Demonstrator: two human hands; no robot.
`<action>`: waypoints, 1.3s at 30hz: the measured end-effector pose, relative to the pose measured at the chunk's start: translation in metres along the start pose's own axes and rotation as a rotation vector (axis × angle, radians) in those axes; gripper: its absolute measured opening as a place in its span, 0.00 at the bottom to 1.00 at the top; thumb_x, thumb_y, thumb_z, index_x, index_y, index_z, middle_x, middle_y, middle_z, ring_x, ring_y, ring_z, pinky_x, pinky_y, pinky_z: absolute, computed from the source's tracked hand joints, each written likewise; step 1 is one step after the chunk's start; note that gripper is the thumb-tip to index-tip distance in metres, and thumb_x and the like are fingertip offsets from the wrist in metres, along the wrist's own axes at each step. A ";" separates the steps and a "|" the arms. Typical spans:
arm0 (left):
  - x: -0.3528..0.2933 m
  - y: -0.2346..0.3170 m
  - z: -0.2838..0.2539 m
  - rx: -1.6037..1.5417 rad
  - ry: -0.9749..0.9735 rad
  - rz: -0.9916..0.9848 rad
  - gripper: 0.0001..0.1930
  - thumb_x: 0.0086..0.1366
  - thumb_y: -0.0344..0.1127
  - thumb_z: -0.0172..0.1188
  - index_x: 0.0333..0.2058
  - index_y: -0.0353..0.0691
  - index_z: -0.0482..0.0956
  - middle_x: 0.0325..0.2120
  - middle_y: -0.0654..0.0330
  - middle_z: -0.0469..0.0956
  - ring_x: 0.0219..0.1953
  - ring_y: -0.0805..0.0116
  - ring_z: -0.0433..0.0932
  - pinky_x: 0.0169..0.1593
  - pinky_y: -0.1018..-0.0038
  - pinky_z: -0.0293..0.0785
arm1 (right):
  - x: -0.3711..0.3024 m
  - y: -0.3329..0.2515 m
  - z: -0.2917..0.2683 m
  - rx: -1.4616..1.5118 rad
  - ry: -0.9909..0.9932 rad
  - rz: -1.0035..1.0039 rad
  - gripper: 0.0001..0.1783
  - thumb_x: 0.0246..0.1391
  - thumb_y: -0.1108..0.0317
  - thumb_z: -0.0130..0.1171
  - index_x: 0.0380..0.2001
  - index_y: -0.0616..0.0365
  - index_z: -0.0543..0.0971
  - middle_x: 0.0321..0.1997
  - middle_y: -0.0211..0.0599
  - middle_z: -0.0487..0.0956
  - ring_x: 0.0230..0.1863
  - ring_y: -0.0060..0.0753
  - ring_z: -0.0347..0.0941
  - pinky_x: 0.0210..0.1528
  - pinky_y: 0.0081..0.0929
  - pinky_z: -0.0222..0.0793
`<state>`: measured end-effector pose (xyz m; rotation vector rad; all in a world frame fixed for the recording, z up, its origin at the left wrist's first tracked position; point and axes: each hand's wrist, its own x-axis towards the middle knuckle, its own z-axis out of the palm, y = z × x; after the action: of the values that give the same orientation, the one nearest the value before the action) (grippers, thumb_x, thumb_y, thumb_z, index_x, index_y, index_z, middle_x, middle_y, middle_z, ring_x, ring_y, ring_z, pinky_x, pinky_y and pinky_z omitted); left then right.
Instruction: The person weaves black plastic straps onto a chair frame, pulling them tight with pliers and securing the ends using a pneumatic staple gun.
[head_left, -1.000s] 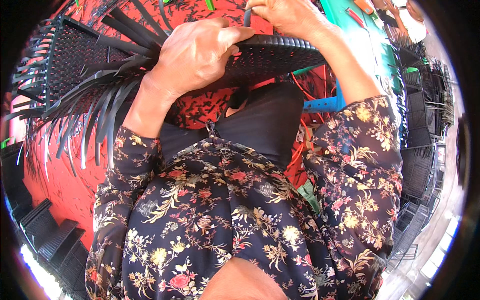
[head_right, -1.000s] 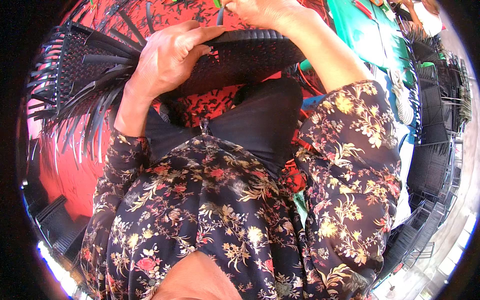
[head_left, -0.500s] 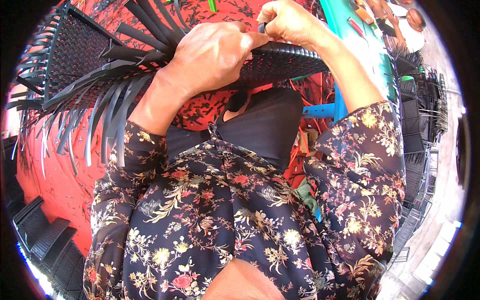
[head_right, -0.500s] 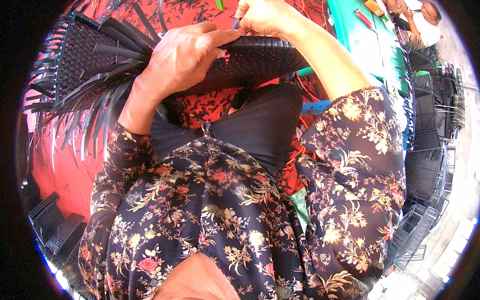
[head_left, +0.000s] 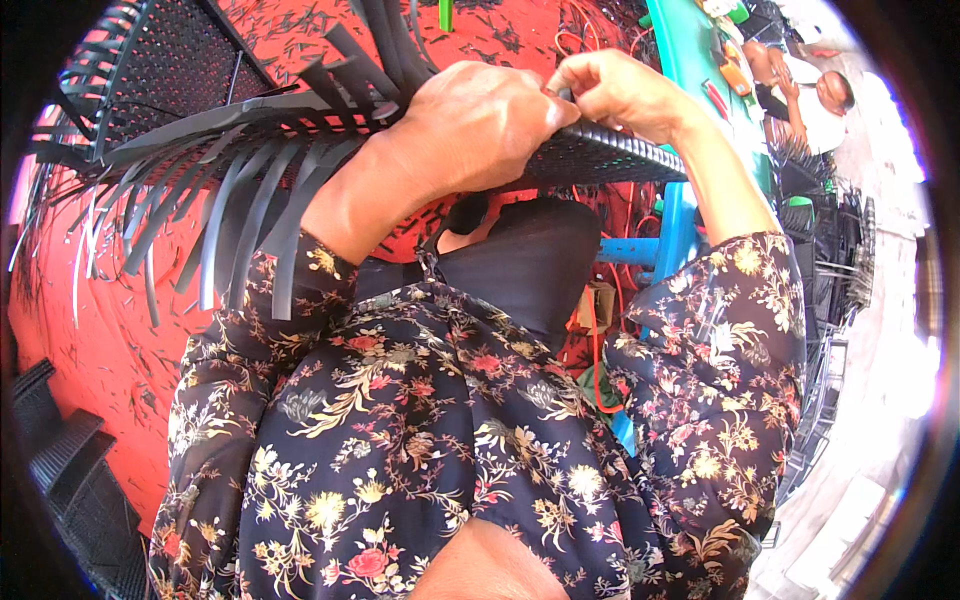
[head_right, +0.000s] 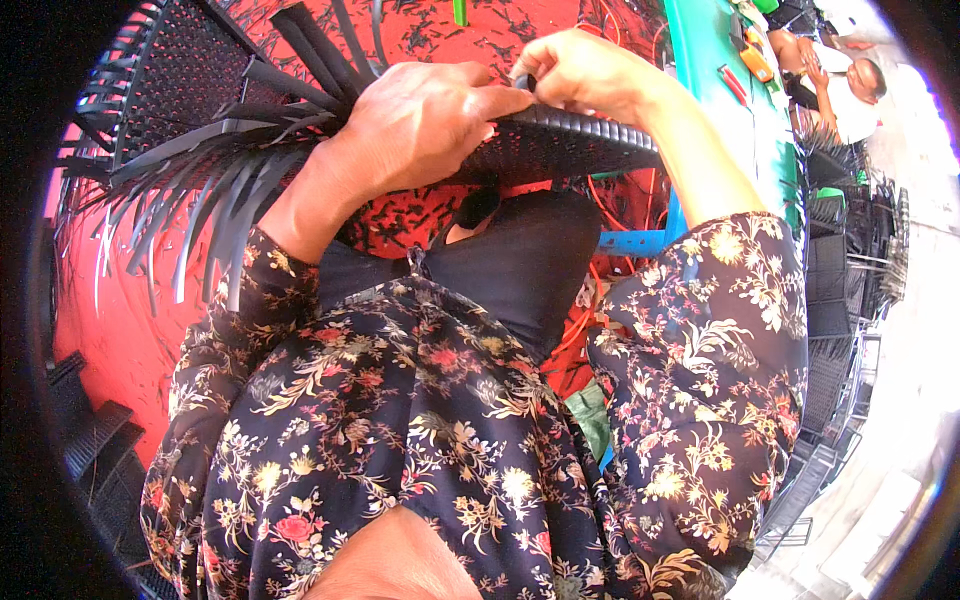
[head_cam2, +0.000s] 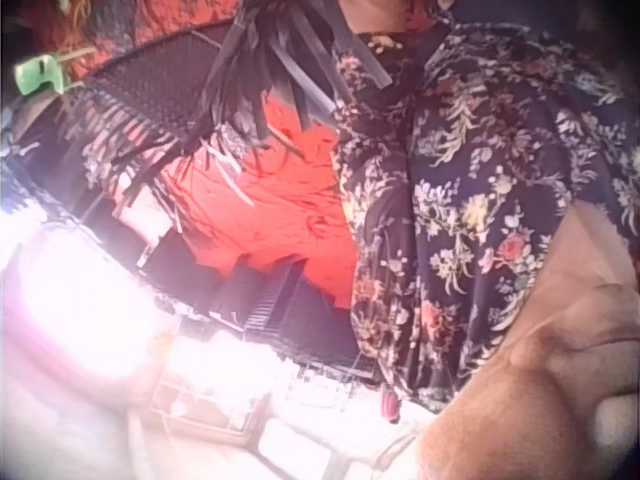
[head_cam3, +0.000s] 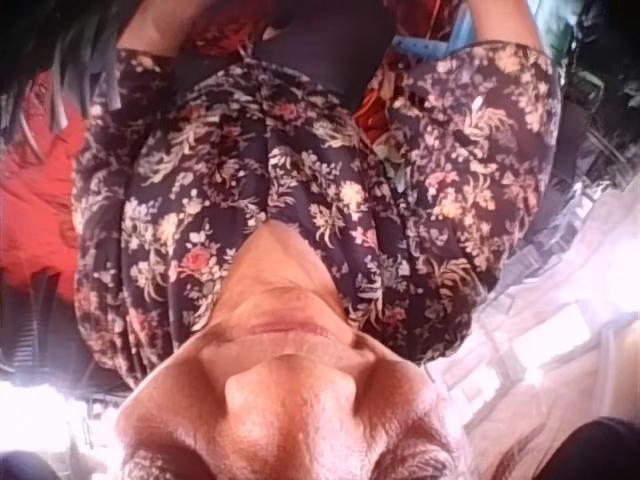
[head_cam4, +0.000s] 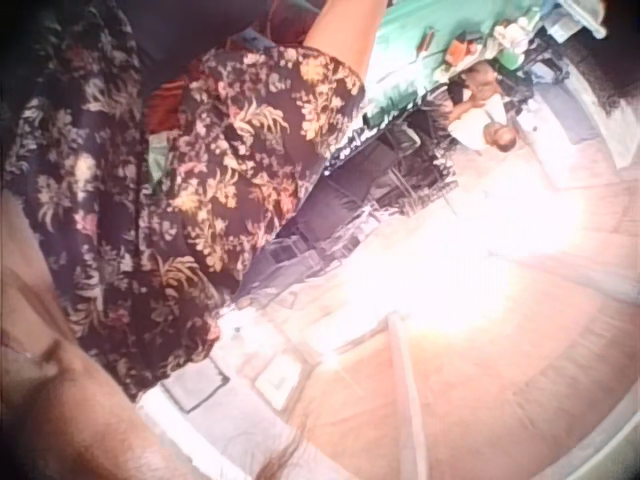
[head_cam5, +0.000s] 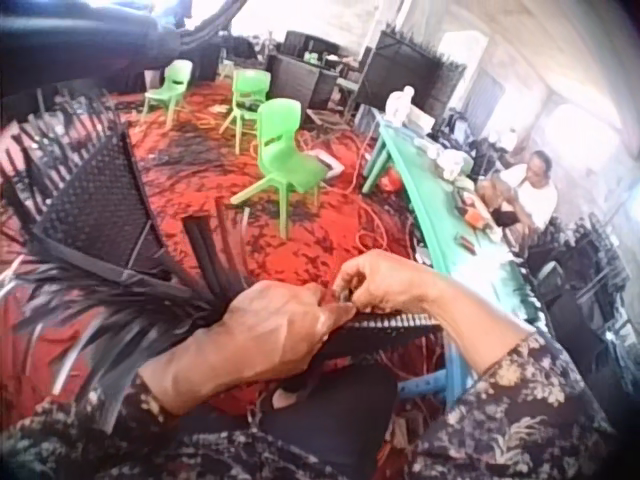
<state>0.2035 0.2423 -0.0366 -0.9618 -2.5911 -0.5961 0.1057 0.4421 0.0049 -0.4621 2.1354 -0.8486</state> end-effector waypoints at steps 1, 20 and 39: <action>0.001 0.000 0.000 0.000 -0.007 0.007 0.15 0.59 0.36 0.60 0.47 0.50 0.80 0.29 0.57 0.77 0.33 0.53 0.80 0.36 0.58 0.76 | 0.000 0.006 -0.003 0.096 -0.044 -0.003 0.14 0.43 0.77 0.61 0.38 0.62 0.80 0.25 0.28 0.78 0.22 0.18 0.72 0.24 0.17 0.67; -0.006 -0.008 0.006 -0.054 0.201 0.124 0.16 0.56 0.35 0.61 0.45 0.51 0.79 0.25 0.59 0.73 0.28 0.54 0.77 0.30 0.60 0.73 | 0.004 0.027 0.002 0.335 -0.122 -0.200 0.18 0.46 0.79 0.57 0.44 0.66 0.77 0.37 0.30 0.80 0.36 0.19 0.75 0.41 0.17 0.71; -0.001 -0.018 0.013 0.013 0.271 0.194 0.20 0.52 0.31 0.65 0.47 0.50 0.79 0.31 0.59 0.77 0.32 0.55 0.79 0.34 0.63 0.76 | 0.003 0.017 -0.001 0.085 -0.062 -0.066 0.09 0.45 0.75 0.53 0.32 0.58 0.78 0.26 0.20 0.75 0.24 0.11 0.68 0.25 0.15 0.62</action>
<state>0.1905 0.2357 -0.0538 -1.0352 -2.2321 -0.6106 0.1025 0.4526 -0.0085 -0.5104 2.0288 -0.9459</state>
